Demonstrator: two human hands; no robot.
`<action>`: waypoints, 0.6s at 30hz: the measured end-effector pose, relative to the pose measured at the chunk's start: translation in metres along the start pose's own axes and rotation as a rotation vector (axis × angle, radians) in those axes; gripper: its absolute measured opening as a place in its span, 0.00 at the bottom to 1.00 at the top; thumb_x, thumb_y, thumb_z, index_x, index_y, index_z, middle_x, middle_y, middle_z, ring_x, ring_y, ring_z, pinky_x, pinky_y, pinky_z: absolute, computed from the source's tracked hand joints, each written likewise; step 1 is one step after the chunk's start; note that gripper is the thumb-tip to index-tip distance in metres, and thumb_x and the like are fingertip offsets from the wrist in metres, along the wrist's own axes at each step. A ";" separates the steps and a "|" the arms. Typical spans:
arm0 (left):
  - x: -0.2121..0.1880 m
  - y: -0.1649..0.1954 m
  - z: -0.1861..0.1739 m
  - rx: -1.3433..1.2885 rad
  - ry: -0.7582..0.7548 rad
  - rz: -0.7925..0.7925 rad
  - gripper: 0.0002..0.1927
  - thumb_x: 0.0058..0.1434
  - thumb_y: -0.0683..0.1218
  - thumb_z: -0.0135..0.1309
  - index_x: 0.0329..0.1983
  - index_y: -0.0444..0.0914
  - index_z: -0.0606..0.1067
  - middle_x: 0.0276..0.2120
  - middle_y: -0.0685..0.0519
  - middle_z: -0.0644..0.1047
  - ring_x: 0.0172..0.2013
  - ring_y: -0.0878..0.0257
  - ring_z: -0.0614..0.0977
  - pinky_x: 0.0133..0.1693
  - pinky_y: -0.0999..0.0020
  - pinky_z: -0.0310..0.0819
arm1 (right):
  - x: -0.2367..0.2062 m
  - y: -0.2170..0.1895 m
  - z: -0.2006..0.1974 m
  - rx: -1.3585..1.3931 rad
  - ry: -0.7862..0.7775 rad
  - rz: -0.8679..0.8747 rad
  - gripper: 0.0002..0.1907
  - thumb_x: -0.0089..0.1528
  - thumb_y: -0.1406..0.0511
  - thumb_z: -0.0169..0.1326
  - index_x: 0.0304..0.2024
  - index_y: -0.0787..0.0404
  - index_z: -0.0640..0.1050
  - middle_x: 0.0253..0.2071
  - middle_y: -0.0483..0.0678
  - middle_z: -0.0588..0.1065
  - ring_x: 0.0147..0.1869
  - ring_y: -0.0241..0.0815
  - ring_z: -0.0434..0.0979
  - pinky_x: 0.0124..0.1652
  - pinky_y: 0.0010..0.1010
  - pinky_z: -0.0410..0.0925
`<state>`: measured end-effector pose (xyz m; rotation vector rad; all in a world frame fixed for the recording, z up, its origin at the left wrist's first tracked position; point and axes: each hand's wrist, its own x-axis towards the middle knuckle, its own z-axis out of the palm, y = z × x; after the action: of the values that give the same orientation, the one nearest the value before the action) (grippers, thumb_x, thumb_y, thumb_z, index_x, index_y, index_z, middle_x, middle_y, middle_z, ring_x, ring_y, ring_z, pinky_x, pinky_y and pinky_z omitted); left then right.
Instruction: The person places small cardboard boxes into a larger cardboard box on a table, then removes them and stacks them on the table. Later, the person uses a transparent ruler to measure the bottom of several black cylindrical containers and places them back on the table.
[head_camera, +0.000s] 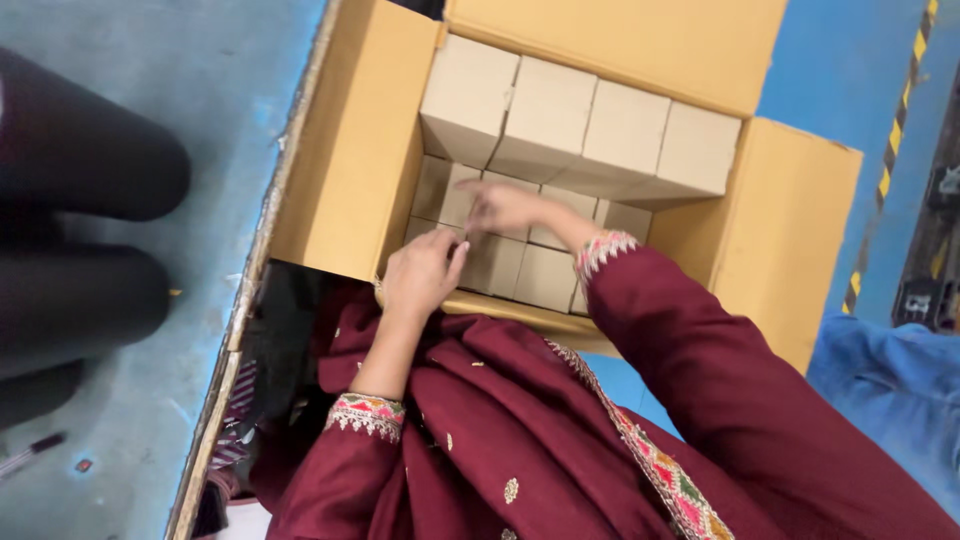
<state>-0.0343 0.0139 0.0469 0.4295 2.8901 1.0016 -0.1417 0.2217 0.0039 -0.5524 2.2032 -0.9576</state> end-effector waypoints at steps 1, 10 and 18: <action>0.000 0.001 -0.001 0.007 -0.015 -0.008 0.11 0.67 0.52 0.53 0.38 0.41 0.77 0.35 0.50 0.80 0.38 0.50 0.82 0.40 0.53 0.76 | 0.005 0.005 -0.009 0.022 0.114 -0.046 0.44 0.59 0.51 0.63 0.70 0.61 0.61 0.62 0.60 0.72 0.64 0.56 0.73 0.61 0.41 0.66; -0.005 -0.004 0.006 0.000 0.028 -0.017 0.10 0.66 0.51 0.53 0.38 0.40 0.76 0.34 0.50 0.80 0.39 0.49 0.82 0.40 0.52 0.75 | -0.027 0.041 0.015 0.021 -0.119 0.096 0.41 0.58 0.43 0.55 0.67 0.59 0.69 0.59 0.54 0.79 0.64 0.49 0.78 0.64 0.37 0.67; 0.009 -0.013 0.028 -0.162 0.134 -0.019 0.15 0.63 0.58 0.55 0.40 0.46 0.82 0.40 0.50 0.82 0.43 0.50 0.83 0.45 0.54 0.77 | -0.062 0.122 -0.030 -0.081 0.124 0.378 0.51 0.60 0.47 0.62 0.72 0.69 0.56 0.64 0.61 0.71 0.68 0.52 0.69 0.65 0.41 0.61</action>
<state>-0.0424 0.0231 0.0172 0.3355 2.8902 1.2972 -0.1342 0.3515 -0.0483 -0.1034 2.3514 -0.7200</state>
